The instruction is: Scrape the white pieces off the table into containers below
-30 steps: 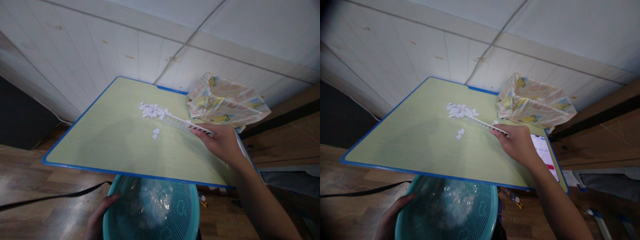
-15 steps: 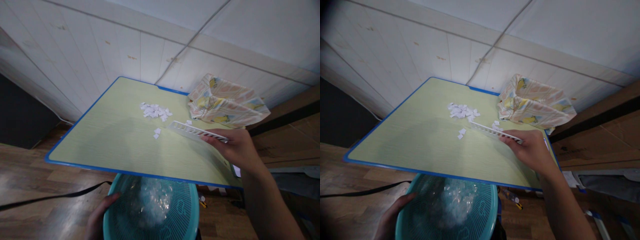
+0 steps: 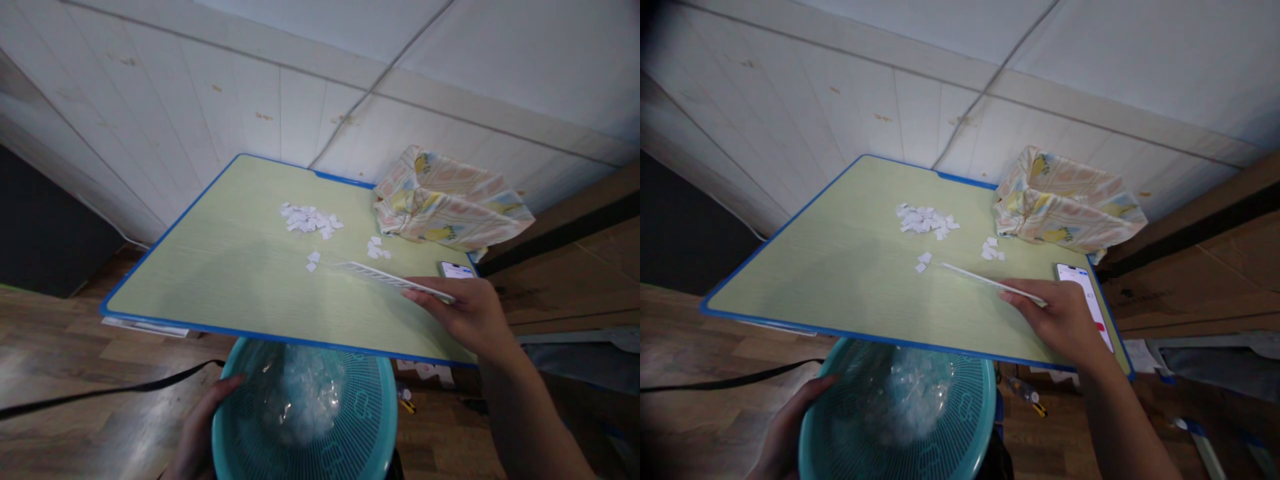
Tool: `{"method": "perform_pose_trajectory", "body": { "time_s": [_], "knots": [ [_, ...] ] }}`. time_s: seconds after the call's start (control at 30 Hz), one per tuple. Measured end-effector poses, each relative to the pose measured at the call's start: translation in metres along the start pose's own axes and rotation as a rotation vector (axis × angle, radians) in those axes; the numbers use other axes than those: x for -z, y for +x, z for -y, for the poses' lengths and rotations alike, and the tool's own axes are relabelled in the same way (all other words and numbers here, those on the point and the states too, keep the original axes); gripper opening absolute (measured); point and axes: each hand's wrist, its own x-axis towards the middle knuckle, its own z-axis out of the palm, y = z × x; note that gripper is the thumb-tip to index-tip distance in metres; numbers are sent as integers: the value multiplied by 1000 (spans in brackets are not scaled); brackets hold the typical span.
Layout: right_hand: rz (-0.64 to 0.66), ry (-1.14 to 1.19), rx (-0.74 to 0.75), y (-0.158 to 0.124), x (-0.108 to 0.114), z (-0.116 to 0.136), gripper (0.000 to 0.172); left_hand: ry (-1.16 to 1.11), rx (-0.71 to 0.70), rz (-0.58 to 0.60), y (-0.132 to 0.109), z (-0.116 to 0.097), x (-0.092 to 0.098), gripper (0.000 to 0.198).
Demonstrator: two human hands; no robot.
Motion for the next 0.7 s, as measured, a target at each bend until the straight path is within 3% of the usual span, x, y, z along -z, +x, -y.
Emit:
{"method": "perform_pose_trajectory", "body": {
  "time_s": [0.23, 0.33, 0.5, 0.6, 0.7],
  "knots": [
    [16, 47, 55, -36, 14, 17, 15, 18, 52, 58, -10, 6, -8, 6],
    [-81, 13, 22, -27, 11, 16, 14, 26, 38, 98, -17, 9, -11, 9],
    [-185, 1, 46, 13, -10, 4, 21, 1, 5, 134, -25, 16, -6, 13],
    [-146, 31, 49, 24, -21, -2, 22, -7, -10, 147, -27, 20, -2, 11],
    [-106, 32, 56, 16, -22, -3, 22, -24, -13, 164, -31, 21, 0, 12]
  ]
}}
